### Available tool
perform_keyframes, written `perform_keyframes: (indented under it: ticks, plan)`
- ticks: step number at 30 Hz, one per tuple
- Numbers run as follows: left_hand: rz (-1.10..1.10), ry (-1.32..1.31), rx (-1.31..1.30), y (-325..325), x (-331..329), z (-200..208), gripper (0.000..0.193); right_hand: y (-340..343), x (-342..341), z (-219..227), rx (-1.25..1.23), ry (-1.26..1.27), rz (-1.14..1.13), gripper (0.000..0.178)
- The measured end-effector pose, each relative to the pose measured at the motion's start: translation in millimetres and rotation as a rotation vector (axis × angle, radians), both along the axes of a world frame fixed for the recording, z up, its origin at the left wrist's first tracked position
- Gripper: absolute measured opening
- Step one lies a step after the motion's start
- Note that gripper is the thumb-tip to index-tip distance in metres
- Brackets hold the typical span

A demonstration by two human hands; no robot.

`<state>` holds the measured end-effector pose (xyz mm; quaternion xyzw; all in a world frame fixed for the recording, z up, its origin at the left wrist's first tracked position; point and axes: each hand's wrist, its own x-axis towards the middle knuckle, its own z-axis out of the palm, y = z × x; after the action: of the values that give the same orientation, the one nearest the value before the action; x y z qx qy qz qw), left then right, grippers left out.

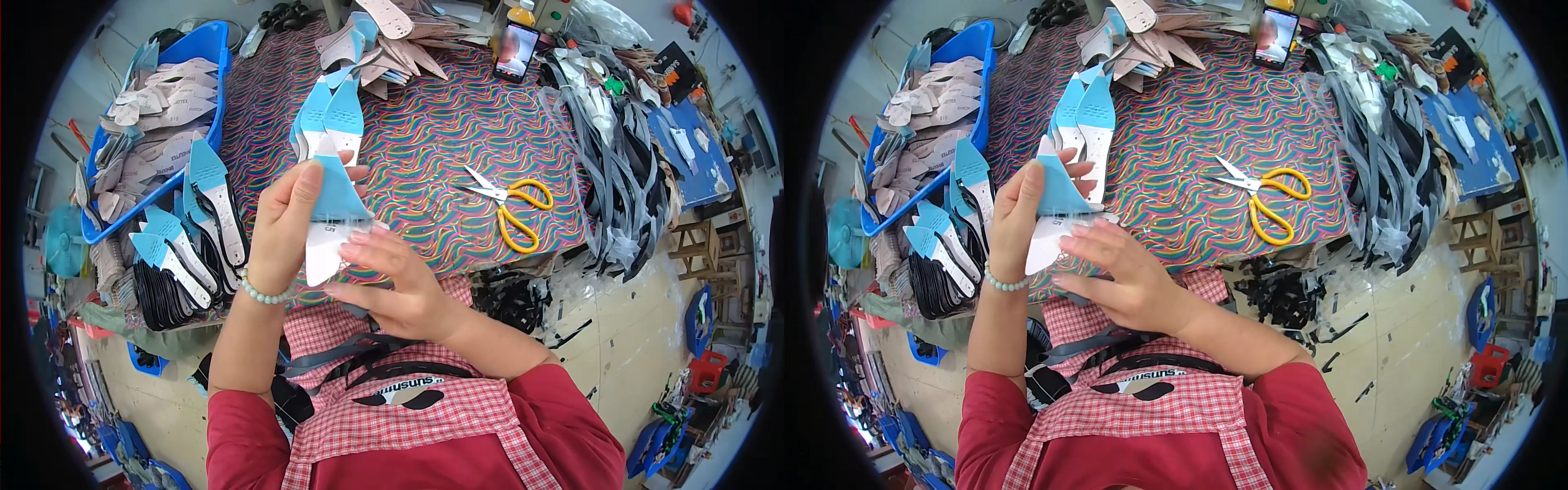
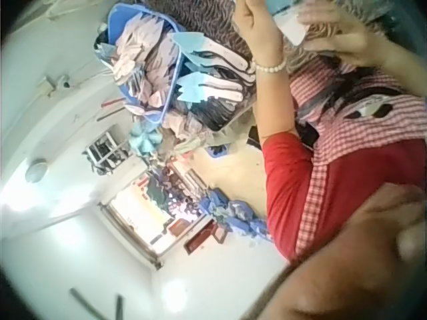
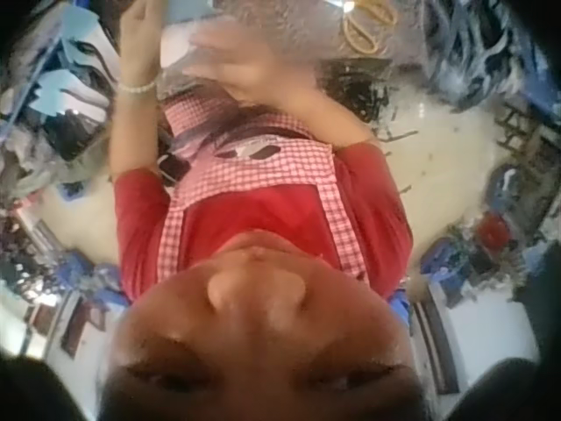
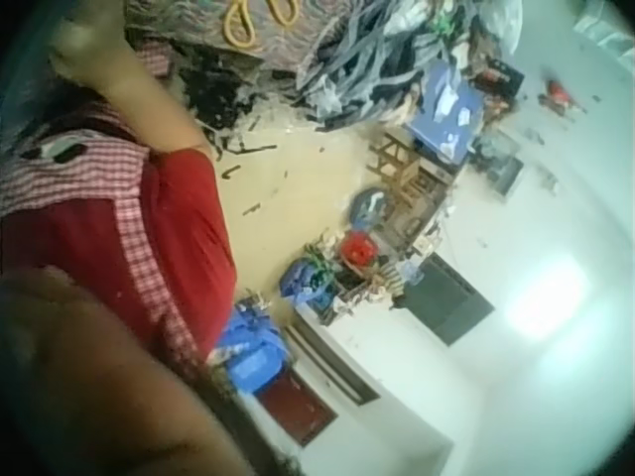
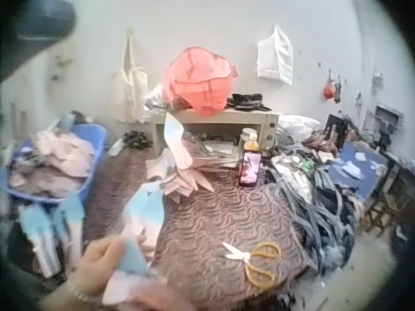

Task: The person assembles slipper soles by attaching black elastic straps to the sides of light blue and white insoles. They pick up a sole, wrap the strap around the edges, and secure it in place, repeating this process for multiple units on a cluttered workbench.

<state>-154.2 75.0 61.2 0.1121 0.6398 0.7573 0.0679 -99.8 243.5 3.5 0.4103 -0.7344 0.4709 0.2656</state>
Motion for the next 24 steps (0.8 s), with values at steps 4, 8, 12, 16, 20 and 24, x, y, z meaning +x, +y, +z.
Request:
perform_keyframes:
  ticks: [4, 8, 12, 16, 20, 24]
  plan:
    - [-0.016, 0.046, -0.221, -6, -14, -1, 0.037, 3, -20, 21, -0.021, -0.086, -0.093, 0.031]
    - [0.401, 0.258, -0.317, -23, -92, -37, 0.034, 11, 6, 17, -0.076, -0.051, -0.02, 0.032]
    - [0.503, 0.46, -0.651, -34, -157, -76, 0.035, 36, 49, -16, -0.017, -0.151, -0.022, 0.033]
    - [0.428, 0.941, -0.883, -9, -134, -55, 0.064, 54, 58, -33, -0.368, -0.592, -0.287, 0.026]
    - [-0.583, 0.426, -0.624, -6, -17, -35, 0.081, 60, 29, -10, -0.129, -0.434, -0.022, 0.028]
    - [-0.095, 0.055, -0.284, -27, 33, -59, 0.034, 27, -14, -10, -0.36, -0.62, 0.411, 0.024]
